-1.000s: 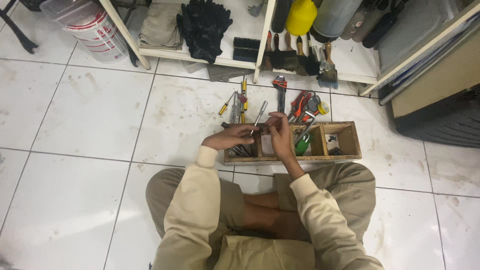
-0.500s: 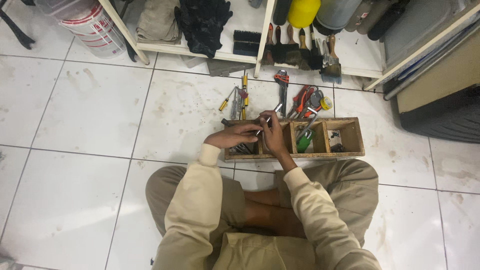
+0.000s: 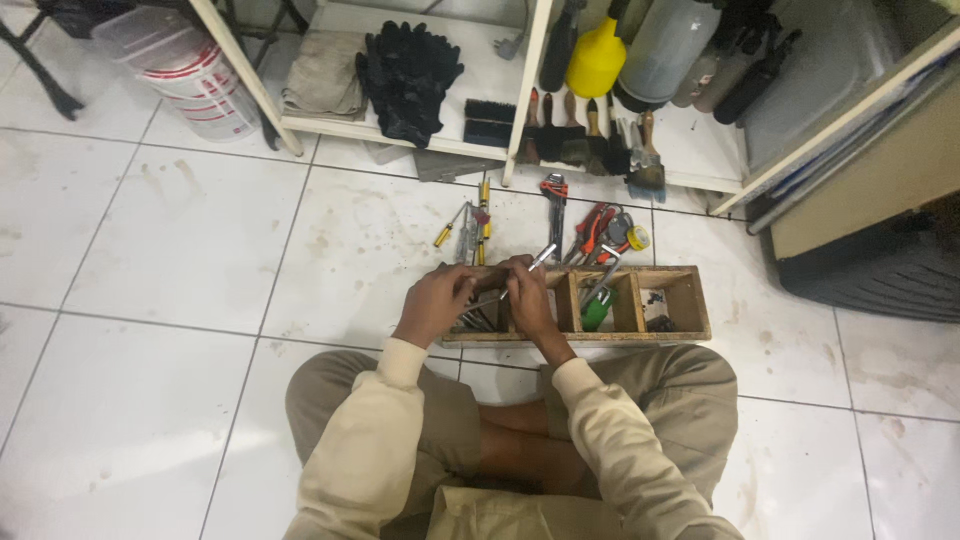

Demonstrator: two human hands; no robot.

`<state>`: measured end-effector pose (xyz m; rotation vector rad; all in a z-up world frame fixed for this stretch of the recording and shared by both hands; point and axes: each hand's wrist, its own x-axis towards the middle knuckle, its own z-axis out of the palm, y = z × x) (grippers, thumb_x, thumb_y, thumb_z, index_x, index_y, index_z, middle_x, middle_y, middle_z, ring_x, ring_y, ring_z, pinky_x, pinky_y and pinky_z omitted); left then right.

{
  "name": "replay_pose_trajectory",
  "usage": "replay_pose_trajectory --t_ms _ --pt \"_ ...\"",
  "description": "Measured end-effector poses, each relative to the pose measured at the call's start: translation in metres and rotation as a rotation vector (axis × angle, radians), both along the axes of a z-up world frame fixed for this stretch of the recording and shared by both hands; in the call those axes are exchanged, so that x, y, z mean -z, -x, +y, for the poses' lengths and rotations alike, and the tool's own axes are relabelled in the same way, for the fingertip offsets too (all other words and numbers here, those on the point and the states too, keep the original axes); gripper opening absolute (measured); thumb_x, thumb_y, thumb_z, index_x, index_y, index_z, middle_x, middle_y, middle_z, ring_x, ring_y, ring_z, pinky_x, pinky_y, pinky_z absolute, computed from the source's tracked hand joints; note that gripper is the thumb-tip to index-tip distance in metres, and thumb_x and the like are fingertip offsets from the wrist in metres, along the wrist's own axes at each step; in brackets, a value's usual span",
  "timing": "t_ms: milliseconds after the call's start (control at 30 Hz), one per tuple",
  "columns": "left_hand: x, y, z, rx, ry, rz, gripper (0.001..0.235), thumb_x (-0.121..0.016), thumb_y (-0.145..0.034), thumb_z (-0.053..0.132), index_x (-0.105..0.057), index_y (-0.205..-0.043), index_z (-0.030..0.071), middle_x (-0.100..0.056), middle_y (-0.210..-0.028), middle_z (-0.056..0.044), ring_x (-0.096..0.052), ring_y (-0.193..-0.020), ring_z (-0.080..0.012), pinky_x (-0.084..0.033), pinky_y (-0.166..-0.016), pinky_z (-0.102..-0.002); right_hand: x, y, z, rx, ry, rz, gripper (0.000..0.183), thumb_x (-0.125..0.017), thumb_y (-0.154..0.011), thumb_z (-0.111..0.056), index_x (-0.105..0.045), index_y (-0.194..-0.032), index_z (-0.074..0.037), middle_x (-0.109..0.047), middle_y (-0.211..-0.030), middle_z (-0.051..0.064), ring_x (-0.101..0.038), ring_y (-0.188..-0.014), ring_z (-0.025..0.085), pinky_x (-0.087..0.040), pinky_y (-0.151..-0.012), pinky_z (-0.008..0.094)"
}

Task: The person sits on the floor and organizes various tools, including a tire valve removal tool, screwdrivers, and pliers, into a wooden compartmentalized box. They pick up items from the floor and place them into specific sections of the box.

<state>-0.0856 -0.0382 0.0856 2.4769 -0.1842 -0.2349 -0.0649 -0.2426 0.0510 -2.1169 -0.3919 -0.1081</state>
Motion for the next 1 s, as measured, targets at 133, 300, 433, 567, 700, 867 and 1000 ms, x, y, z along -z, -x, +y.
replay_pose_trajectory --t_ms 133,300,433,567,700,867,1000 --pt "-0.034 0.030 -0.003 -0.057 0.014 -0.120 0.024 -0.057 -0.105 0.028 -0.072 -0.115 0.012 -0.073 -0.085 -0.009 -0.075 -0.082 -0.0268 -0.061 -0.067 -0.041 0.028 -0.008 -0.009 -0.029 -0.011 -0.036 0.028 -0.039 -0.108 -0.012 -0.063 -0.122 -0.013 -0.058 -0.108 0.015 -0.053 -0.105 0.038 -0.042 -0.098 0.050" --pt "-0.008 0.048 -0.002 -0.073 0.207 -0.047 0.026 -0.056 -0.106 0.028 -0.068 -0.119 0.008 -0.076 -0.105 -0.019 -0.073 -0.104 -0.0370 -0.063 -0.081 -0.050 0.034 -0.008 -0.013 -0.045 -0.001 0.013 0.030 -0.036 -0.109 -0.016 -0.061 -0.124 -0.014 -0.056 -0.107 0.013 -0.053 -0.104 0.036 -0.042 -0.097 0.050" --pt "-0.009 0.053 0.003 -0.059 0.299 -0.032 0.026 -0.056 -0.107 0.027 -0.066 -0.118 0.006 -0.074 -0.110 -0.023 -0.070 -0.111 -0.0403 -0.061 -0.089 -0.053 0.036 -0.007 -0.009 -0.071 0.043 -0.064 0.029 -0.037 -0.110 -0.017 -0.063 -0.123 -0.015 -0.057 -0.103 0.013 -0.055 -0.101 0.037 -0.042 -0.096 0.050" --pt "-0.007 0.055 0.005 -0.182 0.471 0.040 0.024 -0.063 -0.103 0.023 -0.067 -0.120 0.006 -0.075 -0.090 -0.019 -0.074 -0.079 -0.0271 -0.061 -0.079 -0.044 0.025 -0.002 -0.009 -0.032 0.052 -0.041 0.031 -0.037 -0.111 -0.019 -0.062 -0.127 -0.012 -0.060 -0.107 0.016 -0.057 -0.101 0.039 -0.044 -0.094 0.052" --pt "-0.009 0.046 0.010 -0.253 0.444 -0.008 0.025 -0.063 -0.105 0.024 -0.067 -0.118 0.003 -0.072 -0.112 -0.026 -0.069 -0.110 -0.0451 -0.056 -0.093 -0.054 0.012 0.003 -0.007 -0.010 0.021 -0.067 0.034 -0.038 -0.112 -0.019 -0.061 -0.136 -0.014 -0.059 -0.112 0.017 -0.057 -0.104 0.038 -0.046 -0.094 0.051" --pt "0.021 0.031 0.020 -0.291 0.397 -0.128 0.017 -0.065 -0.102 0.016 -0.074 -0.114 0.008 -0.071 -0.108 -0.020 -0.069 -0.106 -0.0392 -0.059 -0.090 -0.046 0.011 0.004 -0.008 -0.045 0.014 -0.153 0.032 -0.049 -0.108 -0.017 -0.061 -0.138 -0.015 -0.053 -0.117 0.015 -0.056 -0.106 0.037 -0.048 -0.094 0.048" --pt "0.048 0.020 0.033 -0.387 0.419 -0.180 0.017 -0.068 -0.096 0.000 -0.075 -0.111 0.002 -0.068 -0.106 -0.021 -0.069 -0.106 -0.0382 -0.061 -0.089 -0.043 0.023 -0.002 -0.007 -0.023 0.055 -0.113 0.026 -0.056 -0.105 -0.014 -0.065 -0.129 -0.014 -0.048 -0.123 0.019 -0.055 -0.110 0.043 -0.048 -0.096 0.055"
